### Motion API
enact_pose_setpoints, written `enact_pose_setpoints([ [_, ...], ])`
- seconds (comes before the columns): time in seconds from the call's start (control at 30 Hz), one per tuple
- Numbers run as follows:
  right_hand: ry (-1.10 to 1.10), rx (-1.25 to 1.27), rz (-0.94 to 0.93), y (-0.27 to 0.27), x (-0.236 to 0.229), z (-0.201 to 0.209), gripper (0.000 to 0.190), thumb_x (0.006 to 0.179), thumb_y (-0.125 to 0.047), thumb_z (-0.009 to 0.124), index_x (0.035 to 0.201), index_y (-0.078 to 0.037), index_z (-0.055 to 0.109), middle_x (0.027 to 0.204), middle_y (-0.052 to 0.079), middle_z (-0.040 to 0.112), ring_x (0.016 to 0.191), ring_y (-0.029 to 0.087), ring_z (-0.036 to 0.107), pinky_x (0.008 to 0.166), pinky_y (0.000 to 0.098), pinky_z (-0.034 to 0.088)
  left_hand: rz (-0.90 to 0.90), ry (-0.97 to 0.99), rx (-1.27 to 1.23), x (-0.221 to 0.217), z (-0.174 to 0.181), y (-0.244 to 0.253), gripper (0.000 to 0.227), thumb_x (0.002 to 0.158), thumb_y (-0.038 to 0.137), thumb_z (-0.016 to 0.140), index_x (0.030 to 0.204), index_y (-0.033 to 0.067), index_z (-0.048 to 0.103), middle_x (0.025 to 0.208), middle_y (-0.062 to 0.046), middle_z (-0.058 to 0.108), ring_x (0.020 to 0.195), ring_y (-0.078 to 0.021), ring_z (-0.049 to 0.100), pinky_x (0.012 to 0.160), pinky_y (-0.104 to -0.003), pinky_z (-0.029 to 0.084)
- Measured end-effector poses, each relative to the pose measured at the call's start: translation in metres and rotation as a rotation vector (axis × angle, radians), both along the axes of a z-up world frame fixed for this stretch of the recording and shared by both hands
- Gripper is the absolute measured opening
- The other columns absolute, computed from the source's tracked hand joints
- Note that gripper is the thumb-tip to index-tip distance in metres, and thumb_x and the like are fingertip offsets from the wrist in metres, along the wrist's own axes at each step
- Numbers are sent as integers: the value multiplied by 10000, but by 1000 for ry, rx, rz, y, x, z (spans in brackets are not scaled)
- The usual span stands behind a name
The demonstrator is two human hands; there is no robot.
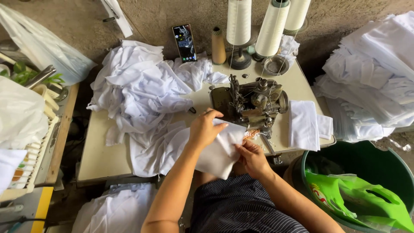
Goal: Folding and aligning white fabric pieces at a sewing workstation
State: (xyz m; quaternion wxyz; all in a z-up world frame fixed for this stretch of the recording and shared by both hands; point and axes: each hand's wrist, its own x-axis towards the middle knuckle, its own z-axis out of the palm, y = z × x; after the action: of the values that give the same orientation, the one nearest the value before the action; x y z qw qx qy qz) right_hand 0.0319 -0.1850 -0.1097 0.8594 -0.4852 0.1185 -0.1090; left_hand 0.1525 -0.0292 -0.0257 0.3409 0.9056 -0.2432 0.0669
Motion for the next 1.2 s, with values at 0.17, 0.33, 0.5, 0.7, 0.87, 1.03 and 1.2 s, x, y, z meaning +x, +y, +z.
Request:
enact_pose_setpoints([
  [0.17,3,-44,104,14,-9,45,97,903,20,750,849,67,684,636,93,625,502,135,585,481,251,498,72,-315,-13,-8,-34,-10,354,720,184,872,1003,262,674,1079,83,600,1079,-251,603,930,-447,500],
  [0.33,37,-184,276,7,-29,40,190,777,64,861,811,56,675,652,100,663,549,155,624,500,256,495,-147,-519,49,-21,-82,-29,174,961,80,617,1101,129,706,1133,-55,690,1106,-258,682,865,-349,571],
  [0.5,32,-276,463,-6,-34,30,87,792,71,813,857,60,757,691,130,733,604,200,700,563,339,585,-51,-447,177,-95,10,-38,429,916,138,604,1311,-27,647,1327,-328,610,1301,-462,559,1069,-523,441],
  [0.7,-8,-286,462,-36,-52,63,121,796,106,790,908,65,769,770,143,769,699,208,739,658,339,601,-15,-193,315,-92,15,-56,549,1020,366,456,1481,83,544,1483,-362,472,1449,-513,382,1165,-598,278],
  [0.87,73,-814,247,-120,-44,17,194,829,-55,787,1021,-48,815,948,131,797,879,222,746,763,431,607,1,-208,257,-88,4,-65,625,1000,425,536,1488,34,521,1521,-388,405,1472,-542,327,1157,-653,258],
  [1.03,389,-1744,-44,-232,-22,-9,150,838,-282,775,933,-165,778,1063,71,700,957,326,730,786,411,606,-4,-437,-194,-97,-4,-79,268,977,207,629,1205,79,689,1380,-231,542,1329,-403,487,1088,-542,408],
  [1.2,522,-1794,126,-229,-5,-5,147,790,-242,729,834,-119,797,1018,102,734,923,360,738,803,439,607,-148,-189,-357,-95,-106,-151,110,925,207,709,1032,220,729,998,64,666,842,-159,704,732,-283,583],
])
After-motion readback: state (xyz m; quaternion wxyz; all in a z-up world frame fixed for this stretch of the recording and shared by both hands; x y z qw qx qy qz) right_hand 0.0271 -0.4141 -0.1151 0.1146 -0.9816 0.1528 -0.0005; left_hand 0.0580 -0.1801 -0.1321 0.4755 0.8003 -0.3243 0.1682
